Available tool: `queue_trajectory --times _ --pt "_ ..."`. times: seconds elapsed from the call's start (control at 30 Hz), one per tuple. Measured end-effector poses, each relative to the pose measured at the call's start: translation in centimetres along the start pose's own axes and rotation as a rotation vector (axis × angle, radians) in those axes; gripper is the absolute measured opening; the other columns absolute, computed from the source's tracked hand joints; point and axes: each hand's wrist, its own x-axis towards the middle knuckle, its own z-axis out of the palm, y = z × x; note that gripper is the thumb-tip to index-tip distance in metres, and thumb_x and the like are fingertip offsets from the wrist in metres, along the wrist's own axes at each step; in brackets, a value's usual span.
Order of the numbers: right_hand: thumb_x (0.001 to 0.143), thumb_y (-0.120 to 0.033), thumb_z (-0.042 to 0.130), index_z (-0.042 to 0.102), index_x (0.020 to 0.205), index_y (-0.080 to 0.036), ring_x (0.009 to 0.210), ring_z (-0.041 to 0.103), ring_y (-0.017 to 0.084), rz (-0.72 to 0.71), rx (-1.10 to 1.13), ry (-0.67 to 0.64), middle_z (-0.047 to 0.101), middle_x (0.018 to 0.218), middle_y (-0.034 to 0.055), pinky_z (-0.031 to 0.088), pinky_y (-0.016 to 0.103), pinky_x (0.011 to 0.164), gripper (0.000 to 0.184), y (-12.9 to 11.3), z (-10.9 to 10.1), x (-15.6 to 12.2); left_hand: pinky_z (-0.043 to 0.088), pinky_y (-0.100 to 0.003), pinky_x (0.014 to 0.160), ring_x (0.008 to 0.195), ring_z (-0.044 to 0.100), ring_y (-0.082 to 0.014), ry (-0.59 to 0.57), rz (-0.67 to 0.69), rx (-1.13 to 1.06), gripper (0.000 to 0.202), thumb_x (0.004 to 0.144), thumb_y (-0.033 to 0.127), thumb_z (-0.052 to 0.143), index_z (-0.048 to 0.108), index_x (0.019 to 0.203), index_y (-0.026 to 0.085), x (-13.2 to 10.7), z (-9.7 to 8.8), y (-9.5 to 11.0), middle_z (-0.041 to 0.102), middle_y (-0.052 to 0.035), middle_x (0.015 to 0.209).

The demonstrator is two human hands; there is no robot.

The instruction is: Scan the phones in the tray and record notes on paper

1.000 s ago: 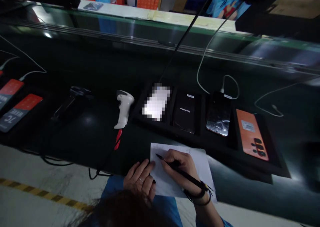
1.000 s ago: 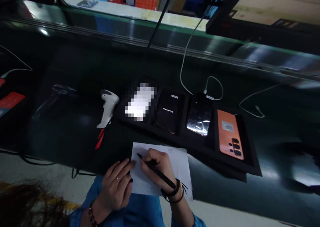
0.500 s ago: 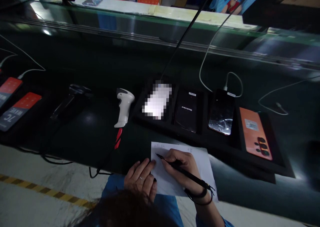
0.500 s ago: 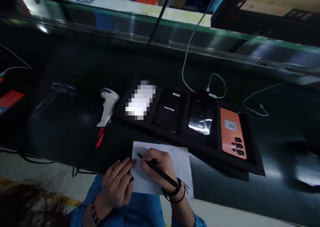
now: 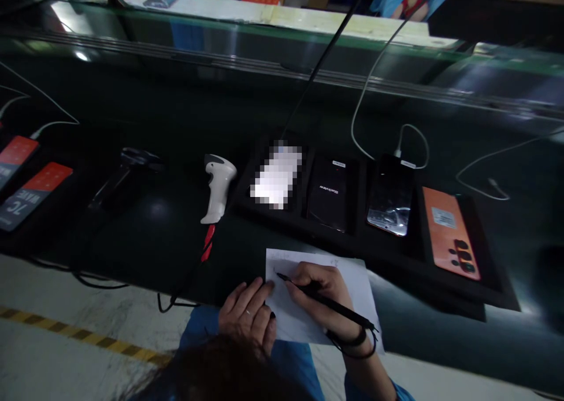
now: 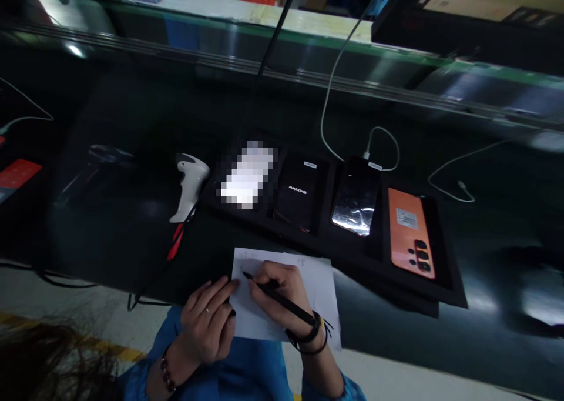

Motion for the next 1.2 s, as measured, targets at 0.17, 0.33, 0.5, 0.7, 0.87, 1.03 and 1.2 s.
queue_trajectory --times 0.17,0.33,0.5,0.7,0.87,1.03,1.2 --pt "0.083 -0.018 0.065 0.049 0.061 -0.017 0.047 0.048 0.008 0.013 -0.05 0.008 0.053 0.056 -0.0035 0.038 0.016 0.047 0.027 -0.2 -0.1 -0.1 0.061 -0.032 0.079 0.106 0.072 -0.0178 -0.035 0.036 0.011 0.012 0.091 0.019 0.043 0.053 0.086 0.022 -0.7 0.2 -0.4 0.074 -0.0026 0.115" --pt "0.084 -0.017 0.064 0.048 0.062 -0.018 0.048 0.049 0.009 -0.025 -0.074 0.005 0.054 0.057 -0.0036 0.039 0.018 0.048 0.027 -0.1 -0.1 -0.2 0.062 -0.032 0.077 0.106 0.072 -0.0175 -0.033 0.031 0.016 0.012 0.09 0.018 0.043 0.053 0.085 0.022 -0.7 0.1 -0.3 0.074 -0.0023 0.116" --pt "0.085 -0.017 0.064 0.046 0.062 -0.018 0.047 0.048 0.008 -0.029 -0.062 -0.006 0.052 0.055 -0.0041 0.038 0.017 0.047 0.029 -0.1 -0.1 0.0 0.062 -0.032 0.077 0.106 0.072 -0.0167 -0.024 0.021 0.022 0.015 0.092 0.019 0.042 0.053 0.084 0.022 -0.5 0.1 -0.2 0.074 -0.0017 0.114" --pt "0.084 -0.016 0.063 0.044 0.06 -0.017 0.047 0.046 0.008 -0.008 -0.066 -0.021 0.049 0.054 -0.0036 0.037 0.017 0.047 0.031 0.0 -0.3 -0.2 0.061 -0.033 0.079 0.107 0.072 -0.0181 -0.038 0.025 0.004 0.013 0.091 0.018 0.042 0.054 0.086 0.021 -0.6 0.2 -0.3 0.074 -0.0036 0.115" --pt "0.083 -0.014 0.061 0.043 0.059 -0.017 0.046 0.045 0.008 -0.039 -0.093 -0.01 0.048 0.054 -0.0035 0.036 0.017 0.046 0.031 -0.2 -0.4 -0.1 0.061 -0.032 0.076 0.102 0.073 -0.0166 0.003 0.021 0.026 0.017 0.095 0.02 0.039 0.052 0.085 0.022 0.0 0.1 -0.1 0.075 -0.0016 0.11" --pt "0.084 -0.015 0.062 0.043 0.061 -0.017 0.046 0.044 0.008 -0.044 -0.069 -0.011 0.048 0.054 -0.0043 0.036 0.017 0.046 0.03 0.0 -0.3 -0.2 0.06 -0.031 0.073 0.097 0.074 -0.0144 0.031 0.007 0.036 0.019 0.097 0.021 0.036 0.05 0.083 0.022 0.5 0.0 0.1 0.076 0.0004 0.104" --pt "0.084 -0.015 0.062 0.042 0.06 -0.017 0.046 0.044 0.007 -0.047 -0.071 -0.003 0.047 0.055 -0.0042 0.036 0.016 0.047 0.031 0.3 -0.3 -0.3 0.058 -0.032 0.077 0.1 0.073 -0.015 0.023 0.012 0.032 0.017 0.095 0.02 0.038 0.051 0.083 0.021 0.1 0.0 0.1 0.076 -0.0007 0.107"
